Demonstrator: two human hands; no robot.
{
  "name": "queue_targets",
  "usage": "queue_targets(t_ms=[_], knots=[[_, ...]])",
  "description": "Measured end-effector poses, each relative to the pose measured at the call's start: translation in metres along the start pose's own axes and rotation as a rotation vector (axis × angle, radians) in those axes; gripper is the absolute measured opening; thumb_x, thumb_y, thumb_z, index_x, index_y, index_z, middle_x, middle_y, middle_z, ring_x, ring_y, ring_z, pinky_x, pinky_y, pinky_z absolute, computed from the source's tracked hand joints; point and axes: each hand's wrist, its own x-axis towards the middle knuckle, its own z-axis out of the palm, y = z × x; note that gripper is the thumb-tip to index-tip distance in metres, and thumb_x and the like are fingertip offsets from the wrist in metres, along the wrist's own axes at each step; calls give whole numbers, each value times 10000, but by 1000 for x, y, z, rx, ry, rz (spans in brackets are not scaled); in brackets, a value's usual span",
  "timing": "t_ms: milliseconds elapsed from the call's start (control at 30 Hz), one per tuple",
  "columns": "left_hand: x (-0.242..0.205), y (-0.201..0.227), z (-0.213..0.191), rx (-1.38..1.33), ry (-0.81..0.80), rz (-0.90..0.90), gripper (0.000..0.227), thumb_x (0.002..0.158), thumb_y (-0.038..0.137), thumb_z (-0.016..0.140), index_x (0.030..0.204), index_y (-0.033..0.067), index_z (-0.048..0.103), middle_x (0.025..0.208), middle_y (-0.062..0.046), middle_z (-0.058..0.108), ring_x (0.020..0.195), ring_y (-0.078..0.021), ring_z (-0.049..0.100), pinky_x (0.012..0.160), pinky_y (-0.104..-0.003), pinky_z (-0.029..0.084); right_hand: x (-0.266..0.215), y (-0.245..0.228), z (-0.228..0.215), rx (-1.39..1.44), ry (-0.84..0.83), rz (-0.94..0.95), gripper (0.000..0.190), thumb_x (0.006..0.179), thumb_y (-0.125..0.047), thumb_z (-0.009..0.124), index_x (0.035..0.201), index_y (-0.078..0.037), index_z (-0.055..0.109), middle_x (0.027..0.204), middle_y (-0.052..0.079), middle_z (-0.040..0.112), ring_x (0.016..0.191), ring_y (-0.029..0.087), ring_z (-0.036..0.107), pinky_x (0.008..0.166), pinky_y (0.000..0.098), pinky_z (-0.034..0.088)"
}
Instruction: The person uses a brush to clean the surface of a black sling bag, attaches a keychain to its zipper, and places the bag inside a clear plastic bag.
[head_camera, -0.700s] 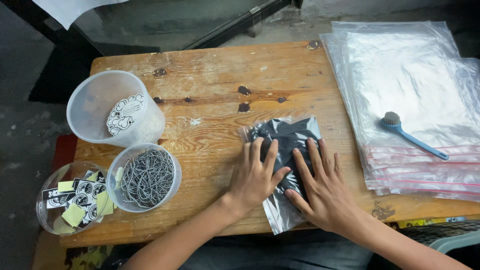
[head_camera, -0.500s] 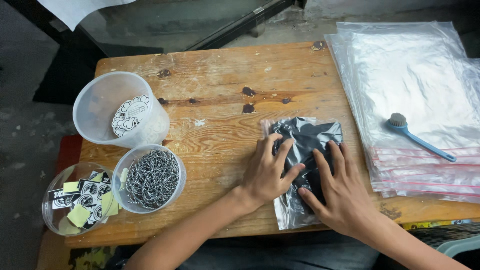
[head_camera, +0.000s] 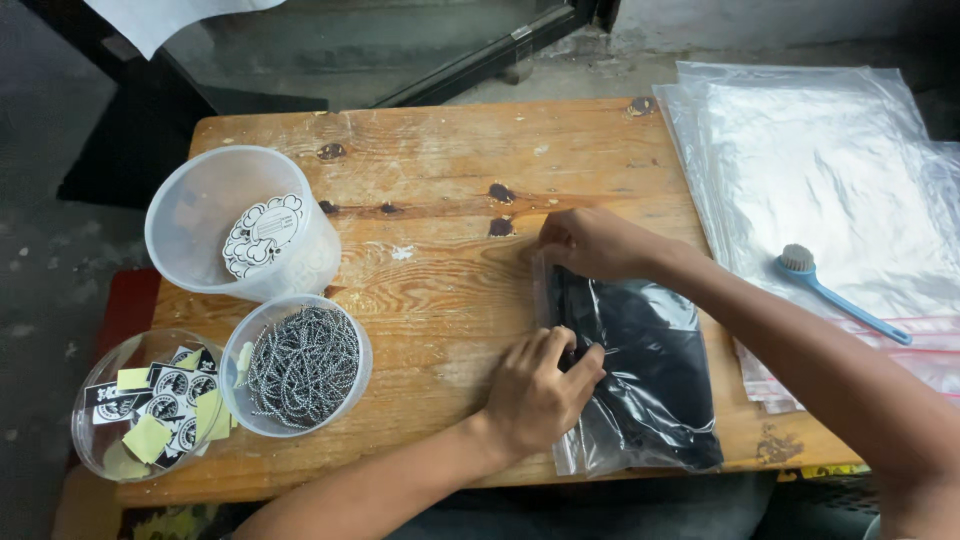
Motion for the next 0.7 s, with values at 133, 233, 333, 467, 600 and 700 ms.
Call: queue_targets(t_ms=[133,233,333,467,600,700], knots=[[-1,-1,2,-31,-9,-6,207,946,195,730,1103,99,633,953,-127,509,793,-281,565,609,-417,513,27,-1,-9,-114,-128,83,309,953,-363,618,853,-90,722,779,58,718,686,216,605,648,376,454],[-3,-1,4,-56,-35,-23,219,958,192,714,1135,85,642,965,-131,512,825,-282,581,603,-427,520,28,-12,-24,-215,-304,119,275,911,-324,598,769,-96,660,682,25,614,606,165,474,570,343,386],[-3,-1,3,-65,-23,-7,214,960,178,708,1131,80,624,964,-135,498,826,-287,565,652,-434,517,26,-15,-25,-176,-341,109,267,922,-373,656,939,-125,755,833,10,722,719,159,605,646,321,459],[0,1,0,-79,-10,-4,208,954,153,722,1116,71,620,954,-134,490,813,-280,559,652,-415,517,23,-6,-14,-175,-285,56,214,948,-278,587,924,-98,701,927,50,739,807,216,653,704,361,501],[-2,1,1,-70,-19,-6,211,963,164,721,1130,75,628,972,-142,513,840,-284,583,676,-428,539,25,-12,-21,-245,-321,99,360,940,-428,550,1023,-114,705,1052,50,745,905,242,679,778,379,520],[-1,1,0,-69,-5,-3,203,959,156,716,1116,76,613,954,-134,500,808,-281,574,670,-419,525,20,-33,-30,-282,-417,134,363,907,-329,500,1133,-147,717,1144,26,738,991,226,677,845,365,525]])
